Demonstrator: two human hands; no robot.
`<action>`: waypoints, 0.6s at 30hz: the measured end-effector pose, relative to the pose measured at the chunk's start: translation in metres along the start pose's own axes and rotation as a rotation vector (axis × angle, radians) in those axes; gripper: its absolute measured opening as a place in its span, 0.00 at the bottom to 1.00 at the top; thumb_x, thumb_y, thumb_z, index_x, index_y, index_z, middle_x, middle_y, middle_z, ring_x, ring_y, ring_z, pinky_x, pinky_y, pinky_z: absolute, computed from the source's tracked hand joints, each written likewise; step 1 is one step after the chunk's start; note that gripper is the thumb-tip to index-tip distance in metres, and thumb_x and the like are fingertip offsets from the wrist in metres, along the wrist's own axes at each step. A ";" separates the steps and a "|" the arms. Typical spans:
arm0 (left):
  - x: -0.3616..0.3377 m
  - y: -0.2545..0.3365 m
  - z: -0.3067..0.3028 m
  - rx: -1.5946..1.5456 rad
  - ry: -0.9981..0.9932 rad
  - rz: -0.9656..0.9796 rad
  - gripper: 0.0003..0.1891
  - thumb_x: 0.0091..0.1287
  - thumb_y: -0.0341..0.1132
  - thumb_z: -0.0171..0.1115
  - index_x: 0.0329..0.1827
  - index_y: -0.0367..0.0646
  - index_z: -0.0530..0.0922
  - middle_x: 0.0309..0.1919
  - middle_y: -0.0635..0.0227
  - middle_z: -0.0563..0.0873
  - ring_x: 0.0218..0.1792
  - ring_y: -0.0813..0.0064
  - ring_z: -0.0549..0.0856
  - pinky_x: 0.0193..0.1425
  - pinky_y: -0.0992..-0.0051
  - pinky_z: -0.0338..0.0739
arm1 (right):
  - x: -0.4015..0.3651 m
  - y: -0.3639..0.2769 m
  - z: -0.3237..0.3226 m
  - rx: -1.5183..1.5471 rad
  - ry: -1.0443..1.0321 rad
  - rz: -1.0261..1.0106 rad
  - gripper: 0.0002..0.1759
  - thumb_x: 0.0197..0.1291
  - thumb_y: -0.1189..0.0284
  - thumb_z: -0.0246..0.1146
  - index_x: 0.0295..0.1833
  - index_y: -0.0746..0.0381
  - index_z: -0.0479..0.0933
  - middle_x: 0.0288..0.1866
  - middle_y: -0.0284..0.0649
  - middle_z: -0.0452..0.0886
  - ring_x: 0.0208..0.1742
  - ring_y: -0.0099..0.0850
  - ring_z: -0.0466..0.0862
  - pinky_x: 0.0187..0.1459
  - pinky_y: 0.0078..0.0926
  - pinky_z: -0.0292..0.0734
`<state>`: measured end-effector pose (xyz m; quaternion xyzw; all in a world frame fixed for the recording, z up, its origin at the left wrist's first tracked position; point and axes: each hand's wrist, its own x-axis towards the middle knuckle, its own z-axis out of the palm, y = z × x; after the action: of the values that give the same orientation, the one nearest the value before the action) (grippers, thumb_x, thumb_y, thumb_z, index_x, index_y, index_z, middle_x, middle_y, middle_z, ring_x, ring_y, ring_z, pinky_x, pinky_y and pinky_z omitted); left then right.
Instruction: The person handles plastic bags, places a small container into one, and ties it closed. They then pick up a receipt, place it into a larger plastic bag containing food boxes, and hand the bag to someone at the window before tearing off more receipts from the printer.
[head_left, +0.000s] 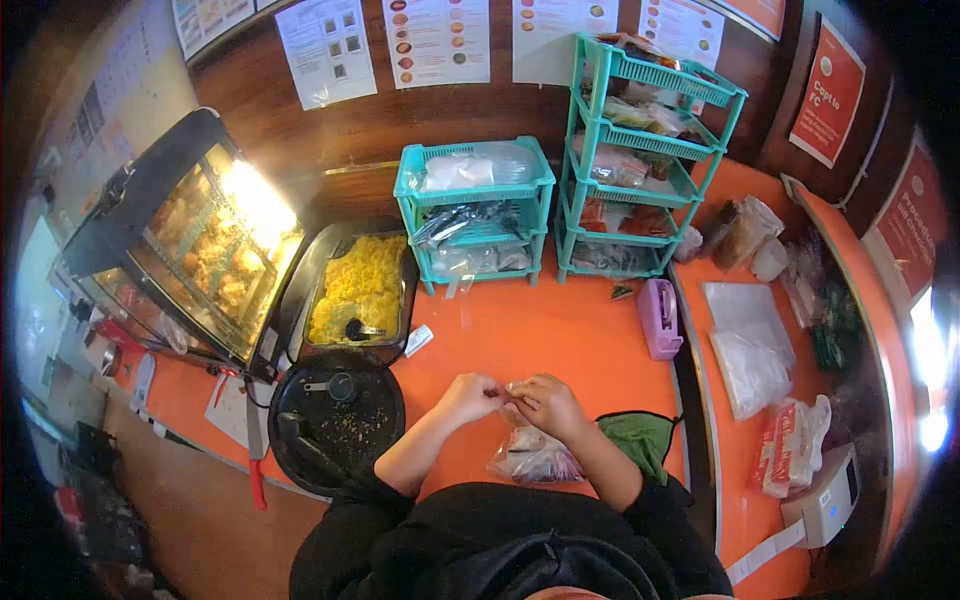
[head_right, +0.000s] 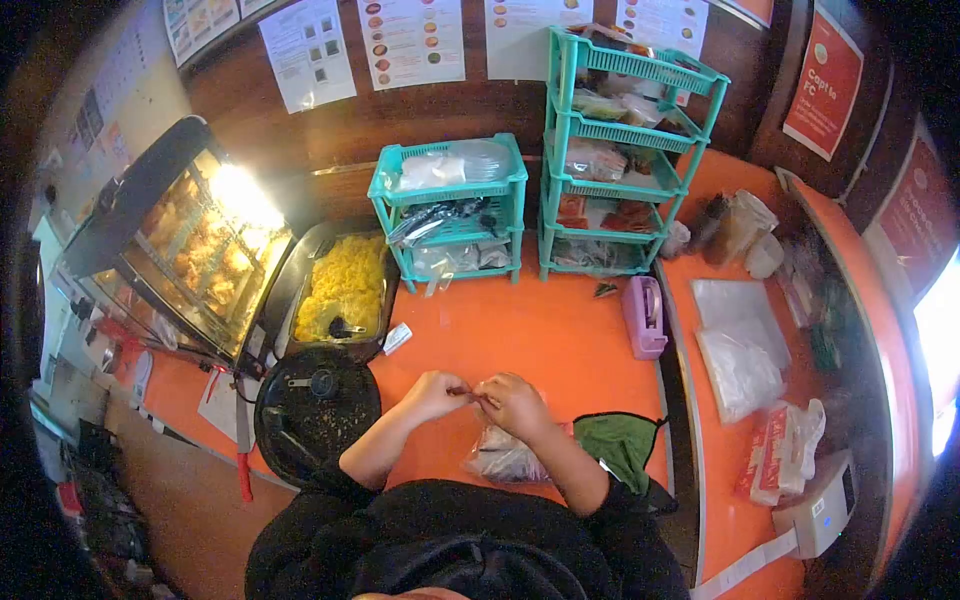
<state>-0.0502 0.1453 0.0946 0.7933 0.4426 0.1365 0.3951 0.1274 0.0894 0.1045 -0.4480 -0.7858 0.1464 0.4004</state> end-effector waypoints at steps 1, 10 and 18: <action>-0.001 -0.001 -0.001 -0.040 -0.037 -0.063 0.12 0.53 0.41 0.62 0.33 0.43 0.82 0.25 0.62 0.84 0.28 0.73 0.83 0.35 0.74 0.75 | 0.000 0.001 0.001 -0.014 -0.022 0.015 0.10 0.41 0.74 0.65 0.34 0.59 0.78 0.31 0.39 0.78 0.33 0.38 0.78 0.35 0.31 0.74; -0.013 -0.046 0.021 -0.487 0.022 -0.047 0.14 0.55 0.46 0.63 0.35 0.46 0.83 0.26 0.72 0.83 0.21 0.83 0.76 0.23 0.79 0.69 | -0.002 -0.007 0.007 0.026 -0.010 -0.014 0.07 0.42 0.72 0.67 0.29 0.61 0.79 0.28 0.41 0.79 0.31 0.36 0.80 0.33 0.29 0.74; -0.030 -0.032 0.027 -0.805 -0.057 -0.350 0.11 0.56 0.44 0.64 0.34 0.47 0.81 0.13 0.82 0.66 0.15 0.88 0.60 0.16 0.83 0.53 | -0.007 -0.012 0.011 0.086 -0.072 0.035 0.08 0.40 0.77 0.64 0.31 0.62 0.80 0.29 0.41 0.80 0.32 0.35 0.80 0.35 0.28 0.75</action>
<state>-0.0707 0.1172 0.0576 0.4925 0.4710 0.2071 0.7019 0.1134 0.0786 0.1014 -0.4386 -0.7847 0.2029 0.3883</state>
